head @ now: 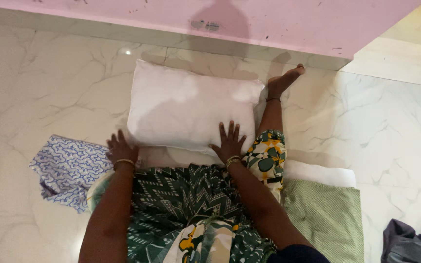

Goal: The person sits on the floor and places a pillow inside a patterned pillowcase. They smooth the pillow, align the case, and tuck the edges to fit the pillow fully inside.

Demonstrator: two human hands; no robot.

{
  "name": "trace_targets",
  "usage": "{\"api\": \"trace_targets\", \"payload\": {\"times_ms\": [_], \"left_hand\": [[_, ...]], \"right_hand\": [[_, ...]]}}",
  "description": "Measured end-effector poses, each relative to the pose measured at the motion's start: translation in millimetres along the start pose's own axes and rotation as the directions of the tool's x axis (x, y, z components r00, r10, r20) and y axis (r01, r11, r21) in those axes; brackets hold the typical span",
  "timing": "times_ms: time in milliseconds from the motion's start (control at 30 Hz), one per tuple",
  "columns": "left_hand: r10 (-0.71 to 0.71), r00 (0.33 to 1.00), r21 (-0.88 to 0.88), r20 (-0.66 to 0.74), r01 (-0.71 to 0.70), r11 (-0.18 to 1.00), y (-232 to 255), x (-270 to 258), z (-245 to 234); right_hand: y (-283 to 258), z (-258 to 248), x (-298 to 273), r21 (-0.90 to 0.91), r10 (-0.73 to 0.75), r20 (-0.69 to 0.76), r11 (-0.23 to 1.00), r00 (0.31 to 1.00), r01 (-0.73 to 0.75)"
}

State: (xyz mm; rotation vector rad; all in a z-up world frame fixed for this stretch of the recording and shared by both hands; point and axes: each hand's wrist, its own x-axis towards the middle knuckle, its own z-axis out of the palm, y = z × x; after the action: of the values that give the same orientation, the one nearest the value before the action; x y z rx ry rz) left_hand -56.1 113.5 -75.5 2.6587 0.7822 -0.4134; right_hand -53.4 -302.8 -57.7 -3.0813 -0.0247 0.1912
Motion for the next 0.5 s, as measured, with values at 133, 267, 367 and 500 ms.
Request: {"api": "trace_targets", "payload": {"times_ms": [133,267,367,500], "left_hand": [[-0.249,0.965,-0.037,0.082,0.253,0.967,-24,13,-3],[-0.295,0.921,-0.037,0.256,0.314,0.949,-16,19,12],[-0.317,0.911,-0.070,0.262,0.346,0.936,-11,24,13],[-0.362,0.926,-0.177,0.106,0.376,0.910,-24,30,14]], "right_hand": [[2,6,-7,0.007,0.000,-0.085,1.000,0.996,0.001],[7,16,-24,0.123,-0.006,-0.142,0.992,0.990,0.024],[13,23,-35,0.142,-0.013,-0.111,0.990,0.994,0.029],[19,33,-34,0.184,-0.052,-0.151,0.980,0.987,0.080]]}}
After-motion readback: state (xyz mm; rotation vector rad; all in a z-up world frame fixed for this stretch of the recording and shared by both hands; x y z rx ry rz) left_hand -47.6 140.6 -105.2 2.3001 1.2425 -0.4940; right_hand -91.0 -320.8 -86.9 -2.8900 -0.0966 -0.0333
